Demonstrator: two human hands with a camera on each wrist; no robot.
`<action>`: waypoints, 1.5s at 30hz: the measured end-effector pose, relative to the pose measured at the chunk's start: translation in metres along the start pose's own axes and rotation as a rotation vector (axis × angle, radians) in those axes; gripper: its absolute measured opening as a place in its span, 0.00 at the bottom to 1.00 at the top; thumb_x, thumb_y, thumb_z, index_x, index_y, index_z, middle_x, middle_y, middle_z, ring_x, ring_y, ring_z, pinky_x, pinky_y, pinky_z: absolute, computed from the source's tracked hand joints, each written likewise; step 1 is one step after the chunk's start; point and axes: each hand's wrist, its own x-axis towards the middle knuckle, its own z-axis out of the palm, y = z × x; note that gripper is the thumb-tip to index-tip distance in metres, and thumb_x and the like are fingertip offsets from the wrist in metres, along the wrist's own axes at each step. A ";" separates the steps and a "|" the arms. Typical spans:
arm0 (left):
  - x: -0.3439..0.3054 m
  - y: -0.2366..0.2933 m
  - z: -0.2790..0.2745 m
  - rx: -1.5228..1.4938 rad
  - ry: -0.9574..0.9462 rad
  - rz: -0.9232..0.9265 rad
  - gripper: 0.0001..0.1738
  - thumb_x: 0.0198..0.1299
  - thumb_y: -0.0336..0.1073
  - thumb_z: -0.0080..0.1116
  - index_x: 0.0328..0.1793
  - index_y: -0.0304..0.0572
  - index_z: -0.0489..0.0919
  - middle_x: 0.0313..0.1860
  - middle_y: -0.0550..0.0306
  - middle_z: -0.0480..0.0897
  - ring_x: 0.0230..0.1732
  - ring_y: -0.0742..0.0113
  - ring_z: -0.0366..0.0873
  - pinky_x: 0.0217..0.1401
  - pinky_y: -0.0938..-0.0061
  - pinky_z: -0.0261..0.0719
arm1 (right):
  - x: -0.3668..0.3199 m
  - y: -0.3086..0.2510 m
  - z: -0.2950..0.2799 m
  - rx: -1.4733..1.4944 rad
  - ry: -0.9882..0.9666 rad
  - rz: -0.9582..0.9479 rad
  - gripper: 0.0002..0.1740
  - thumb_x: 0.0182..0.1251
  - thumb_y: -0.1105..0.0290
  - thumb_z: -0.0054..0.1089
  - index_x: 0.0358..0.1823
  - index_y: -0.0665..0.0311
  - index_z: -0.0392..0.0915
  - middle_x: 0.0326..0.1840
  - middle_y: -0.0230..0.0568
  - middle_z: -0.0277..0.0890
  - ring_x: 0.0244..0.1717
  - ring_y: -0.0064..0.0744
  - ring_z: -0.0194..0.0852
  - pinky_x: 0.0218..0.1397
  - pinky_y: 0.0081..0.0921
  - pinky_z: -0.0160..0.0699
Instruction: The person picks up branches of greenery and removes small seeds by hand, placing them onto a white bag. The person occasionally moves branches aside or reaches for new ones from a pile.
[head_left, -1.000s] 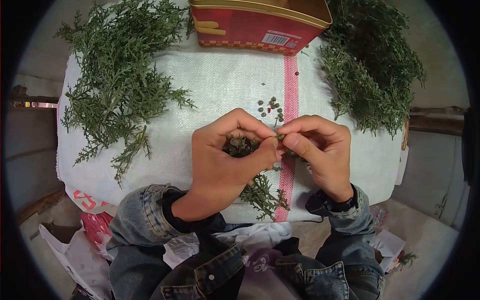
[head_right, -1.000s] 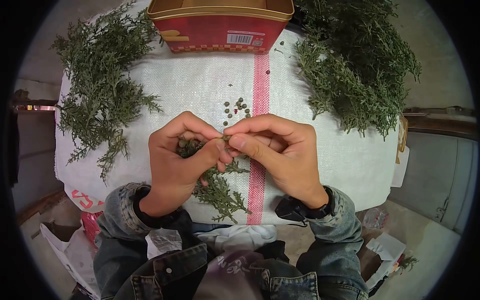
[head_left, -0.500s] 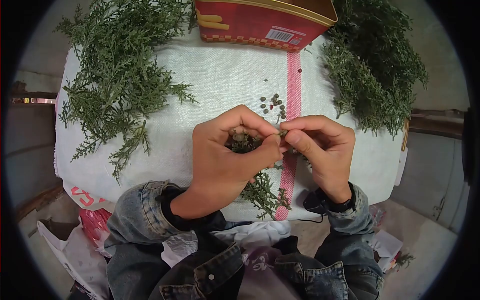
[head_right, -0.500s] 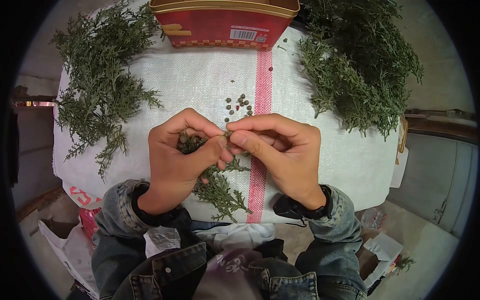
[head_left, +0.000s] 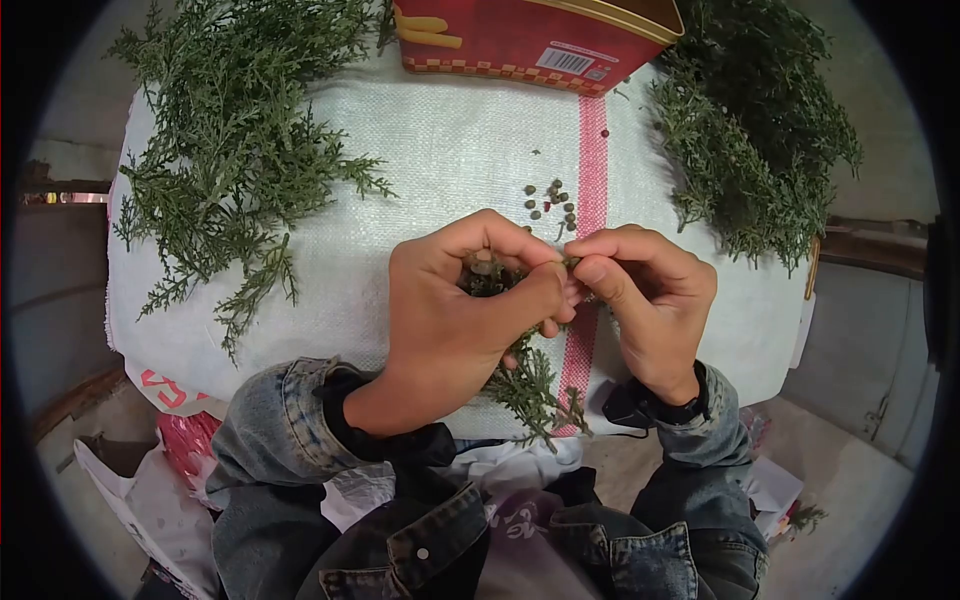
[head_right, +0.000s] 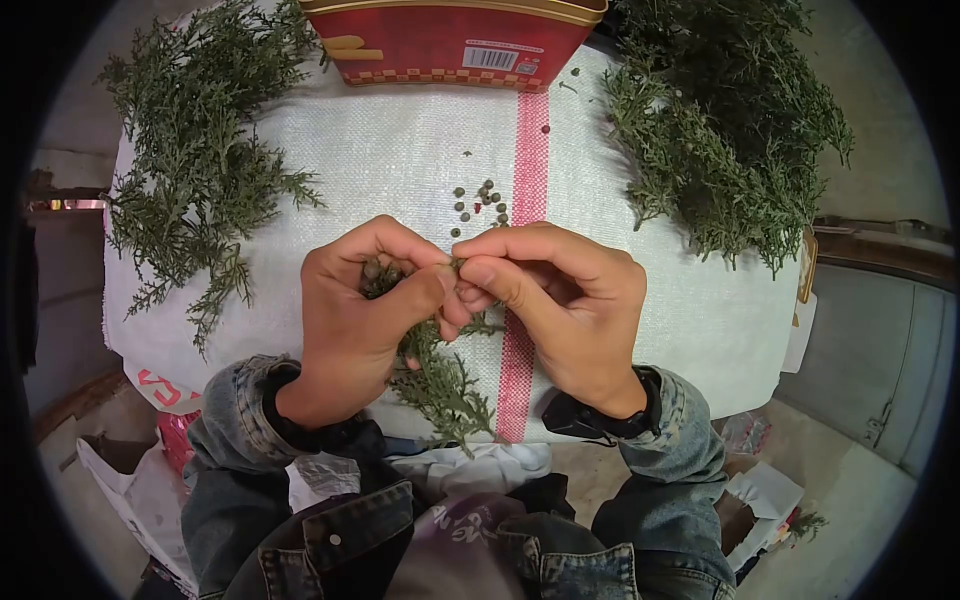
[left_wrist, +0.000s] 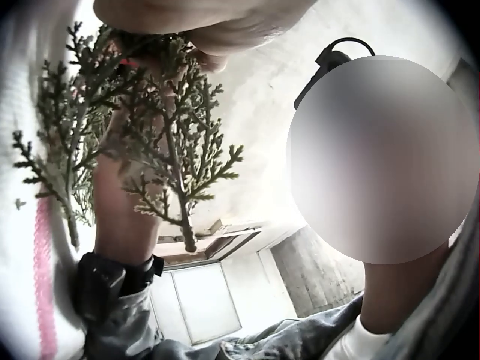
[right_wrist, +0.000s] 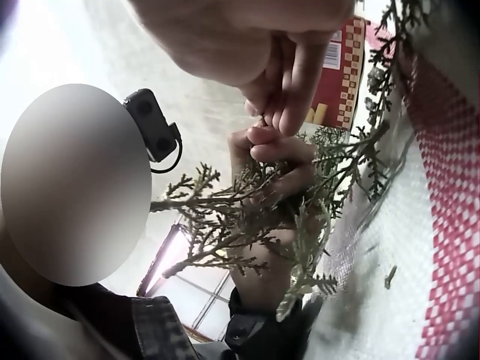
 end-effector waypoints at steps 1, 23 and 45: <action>0.000 0.000 0.000 -0.002 0.000 -0.004 0.01 0.62 0.24 0.58 0.38 0.33 0.77 0.27 0.52 0.85 0.25 0.74 0.82 0.18 0.85 0.72 | 0.000 0.000 0.000 0.023 -0.006 0.023 0.09 0.65 0.84 0.60 0.46 0.79 0.81 0.35 0.47 0.83 0.36 0.27 0.83 0.40 0.19 0.83; 0.005 0.007 0.000 -0.069 -0.046 -0.125 0.04 0.64 0.28 0.51 0.42 0.36 0.76 0.27 0.51 0.83 0.26 0.71 0.80 0.17 0.84 0.70 | 0.001 0.000 -0.003 0.173 0.004 0.107 0.09 0.69 0.79 0.59 0.48 0.76 0.79 0.37 0.45 0.83 0.35 0.26 0.82 0.41 0.21 0.82; 0.008 -0.008 -0.005 -0.129 0.001 -0.157 0.03 0.62 0.29 0.57 0.41 0.39 0.78 0.25 0.58 0.83 0.24 0.78 0.78 0.15 0.85 0.66 | -0.002 0.012 0.002 0.218 0.029 0.199 0.10 0.71 0.74 0.59 0.48 0.73 0.78 0.42 0.39 0.82 0.40 0.22 0.80 0.47 0.21 0.80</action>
